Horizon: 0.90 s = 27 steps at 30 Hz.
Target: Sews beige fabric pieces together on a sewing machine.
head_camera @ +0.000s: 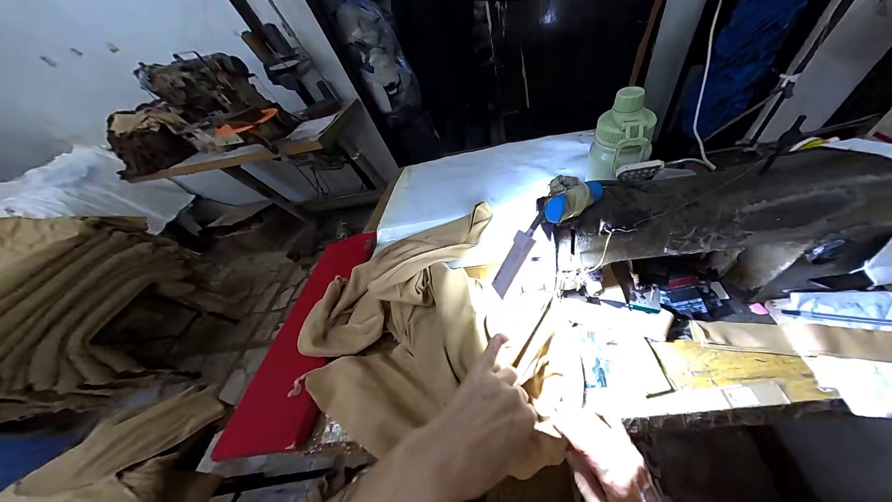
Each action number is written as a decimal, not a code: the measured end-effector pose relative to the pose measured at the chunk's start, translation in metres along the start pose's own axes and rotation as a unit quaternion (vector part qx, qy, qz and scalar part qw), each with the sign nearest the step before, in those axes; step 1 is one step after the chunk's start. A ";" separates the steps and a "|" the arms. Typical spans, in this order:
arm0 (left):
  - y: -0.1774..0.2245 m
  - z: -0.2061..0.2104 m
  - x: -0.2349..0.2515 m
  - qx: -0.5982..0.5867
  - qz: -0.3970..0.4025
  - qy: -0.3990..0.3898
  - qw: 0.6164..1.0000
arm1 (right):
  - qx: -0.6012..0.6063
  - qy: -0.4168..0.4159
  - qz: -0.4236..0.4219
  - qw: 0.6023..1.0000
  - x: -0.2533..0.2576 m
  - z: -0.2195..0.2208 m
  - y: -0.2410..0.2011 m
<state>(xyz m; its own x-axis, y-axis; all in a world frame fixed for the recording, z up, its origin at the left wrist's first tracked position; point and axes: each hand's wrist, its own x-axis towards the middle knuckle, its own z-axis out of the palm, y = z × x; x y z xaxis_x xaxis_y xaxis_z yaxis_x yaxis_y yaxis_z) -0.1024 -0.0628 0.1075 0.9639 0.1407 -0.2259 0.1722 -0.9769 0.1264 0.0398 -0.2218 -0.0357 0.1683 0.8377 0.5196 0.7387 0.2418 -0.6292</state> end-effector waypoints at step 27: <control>-0.036 0.081 0.028 -0.003 -0.022 0.218 0.976 | -0.096 -0.029 0.000 0.995 -0.032 0.007 -0.001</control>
<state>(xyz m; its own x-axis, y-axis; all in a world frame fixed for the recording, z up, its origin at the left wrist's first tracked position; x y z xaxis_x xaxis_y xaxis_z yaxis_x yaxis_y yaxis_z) -0.0981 -0.0364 0.0187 0.9502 0.2391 0.2000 0.2159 -0.9676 0.1310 0.0292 -0.2451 -0.0560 0.1346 0.8655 0.4826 0.8510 0.1486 -0.5038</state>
